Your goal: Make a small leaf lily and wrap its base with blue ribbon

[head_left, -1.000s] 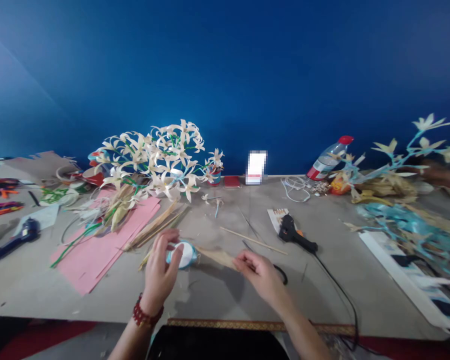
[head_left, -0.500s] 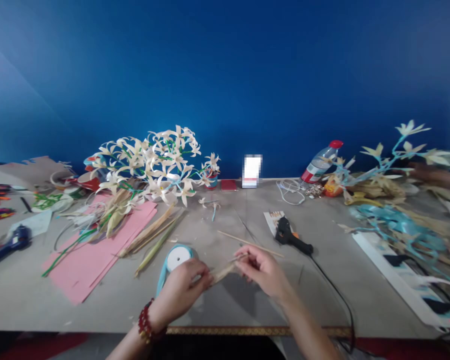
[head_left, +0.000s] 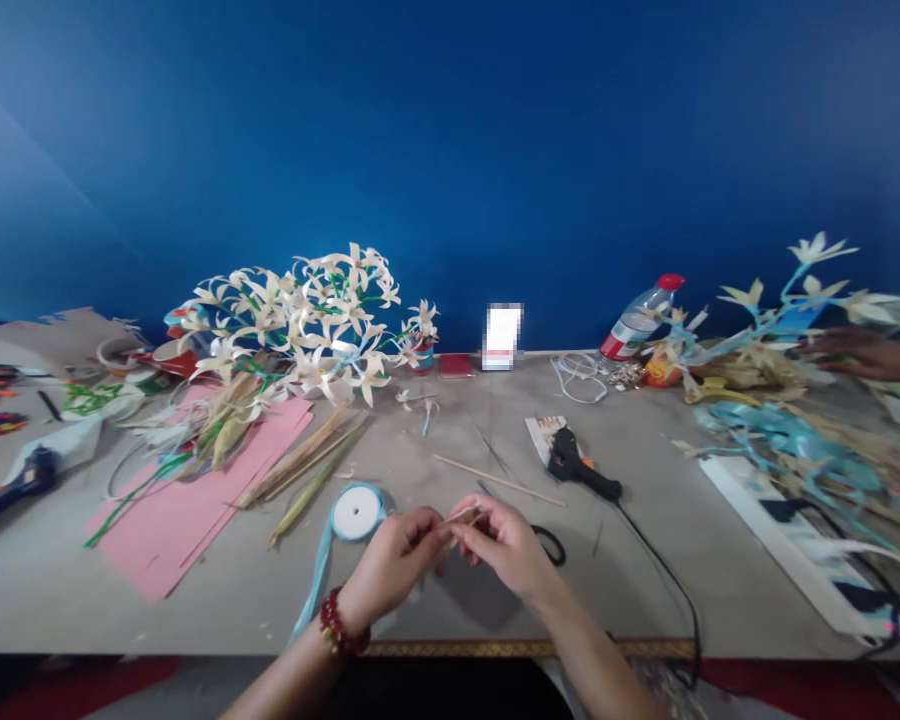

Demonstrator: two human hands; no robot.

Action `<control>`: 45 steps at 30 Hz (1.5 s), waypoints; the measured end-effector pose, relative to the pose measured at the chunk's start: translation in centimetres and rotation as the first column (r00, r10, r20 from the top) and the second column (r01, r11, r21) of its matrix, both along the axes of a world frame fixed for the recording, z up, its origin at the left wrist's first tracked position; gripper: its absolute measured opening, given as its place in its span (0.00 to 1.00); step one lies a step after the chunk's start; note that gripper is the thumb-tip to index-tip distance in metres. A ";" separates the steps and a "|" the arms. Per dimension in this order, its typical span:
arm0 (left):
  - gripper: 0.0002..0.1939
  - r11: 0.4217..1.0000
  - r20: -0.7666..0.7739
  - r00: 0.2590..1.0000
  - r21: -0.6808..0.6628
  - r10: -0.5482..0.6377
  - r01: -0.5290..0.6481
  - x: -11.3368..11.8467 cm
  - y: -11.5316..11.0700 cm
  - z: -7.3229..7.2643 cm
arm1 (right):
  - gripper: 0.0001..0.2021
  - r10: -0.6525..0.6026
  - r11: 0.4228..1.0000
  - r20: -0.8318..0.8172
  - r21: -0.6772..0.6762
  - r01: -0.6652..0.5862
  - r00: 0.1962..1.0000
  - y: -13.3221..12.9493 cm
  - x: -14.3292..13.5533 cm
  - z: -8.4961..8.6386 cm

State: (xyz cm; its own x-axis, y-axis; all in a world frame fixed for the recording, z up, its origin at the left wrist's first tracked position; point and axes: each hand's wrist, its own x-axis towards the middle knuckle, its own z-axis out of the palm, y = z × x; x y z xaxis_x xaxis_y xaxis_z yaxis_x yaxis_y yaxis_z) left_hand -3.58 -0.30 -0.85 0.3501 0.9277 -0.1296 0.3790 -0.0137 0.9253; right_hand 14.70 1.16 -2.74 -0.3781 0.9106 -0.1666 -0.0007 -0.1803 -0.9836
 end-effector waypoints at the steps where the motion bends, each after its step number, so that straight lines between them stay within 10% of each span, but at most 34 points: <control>1: 0.19 0.997 0.056 0.998 -0.074 0.026 -0.022 0.2 0.0 -0.3 | 0.13 -0.025 1.000 -0.002 -0.002 0.025 1.000 0.0 0.1 0.0; 7: 0.23 0.955 0.333 0.938 -0.296 0.100 0.004 0.8 -0.3 -1.2 | 0.10 -0.059 0.997 0.071 0.055 0.055 0.996 -0.4 0.6 -0.2; 17: 0.23 0.942 0.372 0.917 -0.337 0.146 -0.013 0.8 -0.1 -1.5 | 0.14 -0.139 0.988 0.042 0.070 0.136 0.989 -0.5 0.3 -0.2; 24: 0.16 0.877 0.443 0.759 -0.185 0.477 -0.443 -2.3 1.1 -1.2 | 0.12 -0.202 0.979 0.089 0.051 0.199 0.975 -1.6 2.1 0.2; 28: 0.10 0.779 0.662 0.525 -0.145 0.535 -0.610 -7.5 1.0 -0.6 | 0.15 -0.511 0.859 0.060 0.085 0.505 0.858 -1.6 6.1 -0.8; 32: 0.10 0.840 0.506 0.710 -0.055 0.490 -0.540 -11.8 -0.4 0.0 | 0.14 -0.759 0.641 -0.062 0.106 0.760 0.648 -1.0 9.2 -0.9; 36: 0.16 0.948 0.292 0.908 0.012 0.302 -0.319 -12.4 -0.9 1.8 | 0.14 -0.584 0.810 -0.043 0.022 0.586 0.810 -1.1 6.0 -0.2; 39: 0.13 0.972 0.321 0.923 0.027 0.214 -0.235 -11.2 -0.2 4.0 | 0.15 -0.203 0.979 -0.062 -0.047 0.201 0.977 -2.2 0.4 0.1; 42: 0.12 0.986 0.332 0.929 -0.020 0.161 -0.164 -9.6 0.5 5.8 | 0.17 0.196 0.976 0.027 0.095 -0.198 0.980 -3.2 -3.8 0.5; 45: 0.13 0.988 0.304 0.944 -0.127 0.124 -0.089 -7.9 0.7 5.7 | 0.08 0.114 0.914 0.279 0.346 -0.210 0.954 -3.3 -3.5 0.7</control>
